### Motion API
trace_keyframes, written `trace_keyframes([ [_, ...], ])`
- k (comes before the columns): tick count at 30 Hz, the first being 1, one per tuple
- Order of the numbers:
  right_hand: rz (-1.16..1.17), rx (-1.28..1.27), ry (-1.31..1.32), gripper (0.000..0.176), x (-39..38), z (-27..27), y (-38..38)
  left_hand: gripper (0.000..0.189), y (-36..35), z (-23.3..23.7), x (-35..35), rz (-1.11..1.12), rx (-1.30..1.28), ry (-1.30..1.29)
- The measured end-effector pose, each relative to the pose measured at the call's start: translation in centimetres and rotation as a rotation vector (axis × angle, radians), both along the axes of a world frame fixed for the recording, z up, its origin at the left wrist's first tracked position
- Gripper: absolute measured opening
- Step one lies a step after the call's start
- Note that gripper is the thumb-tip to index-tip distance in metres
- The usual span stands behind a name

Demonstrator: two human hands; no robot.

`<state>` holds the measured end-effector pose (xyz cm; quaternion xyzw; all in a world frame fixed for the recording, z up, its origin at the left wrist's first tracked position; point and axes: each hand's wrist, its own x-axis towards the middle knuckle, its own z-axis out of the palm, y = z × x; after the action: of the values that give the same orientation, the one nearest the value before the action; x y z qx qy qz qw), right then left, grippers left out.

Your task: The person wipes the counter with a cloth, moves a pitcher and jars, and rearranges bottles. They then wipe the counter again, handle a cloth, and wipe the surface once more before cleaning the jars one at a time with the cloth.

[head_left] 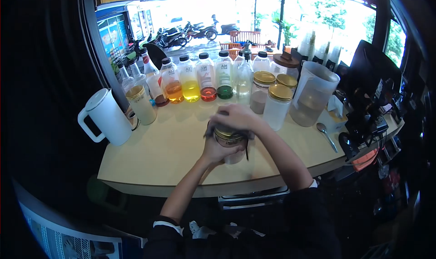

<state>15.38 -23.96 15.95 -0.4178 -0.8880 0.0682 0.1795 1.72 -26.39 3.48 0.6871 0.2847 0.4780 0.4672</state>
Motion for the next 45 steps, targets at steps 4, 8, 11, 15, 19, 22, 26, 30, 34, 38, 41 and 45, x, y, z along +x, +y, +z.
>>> trace_keyframes([
  [4, -0.119, -0.062, 0.137, 0.040, 0.5, -1.7, -0.2, 0.096, -0.6, 1.5, 0.6, 0.179, 0.080, -0.066],
  [8, -0.094, 0.547, -0.033, 0.040, -0.7, -3.5, -5.6, 0.098, 1.4, -2.8, -0.1, 0.124, 0.152, 0.003],
  [11, 0.013, 0.535, -0.069, 0.041, -0.3, -2.7, -4.7, 0.091, 0.3, -1.8, 0.1, 0.466, 0.664, 0.553],
  [15, 0.132, -0.192, 0.469, 0.042, 1.7, -2.8, -0.5, 0.079, -1.6, 1.0, 1.3, 0.164, -0.003, -0.135],
  [19, 0.194, -0.376, 1.406, 0.045, 0.7, -9.1, 0.2, 0.080, -0.6, -0.4, 2.0, 0.346, 0.231, -0.246],
  [22, -0.089, -0.592, 1.456, 0.048, -0.1, -12.8, -2.9, 0.081, -1.3, -0.3, 2.5, 0.382, 0.126, -0.406],
  [26, -0.062, -0.634, 1.642, 0.048, -1.3, -12.9, -2.6, 0.078, -3.7, 3.0, 1.6, 0.424, 0.280, -0.383],
  [30, -0.194, -1.181, 1.895, 0.051, -3.3, -9.5, -3.8, 0.087, -2.8, 3.5, -0.3, 0.512, 0.363, -0.244],
  [34, -0.127, -1.049, 1.775, 0.057, -7.8, -9.5, -7.0, 0.083, -2.0, 5.1, -2.4, 0.598, 0.437, -0.403],
  [38, -0.338, -0.475, 1.493, 0.047, -11.6, -12.0, -5.9, 0.074, -1.3, 5.2, -6.5, 0.699, 0.377, -0.527],
  [41, 0.050, -1.066, 1.862, 0.052, -11.2, -10.5, -2.3, 0.066, -2.5, 7.1, -9.7, 0.375, 0.416, -0.512],
  [45, 0.310, -1.025, 1.778, 0.047, -13.7, -7.7, -2.2, 0.079, 0.1, 4.6, -12.8, 0.211, 0.294, -0.874],
])
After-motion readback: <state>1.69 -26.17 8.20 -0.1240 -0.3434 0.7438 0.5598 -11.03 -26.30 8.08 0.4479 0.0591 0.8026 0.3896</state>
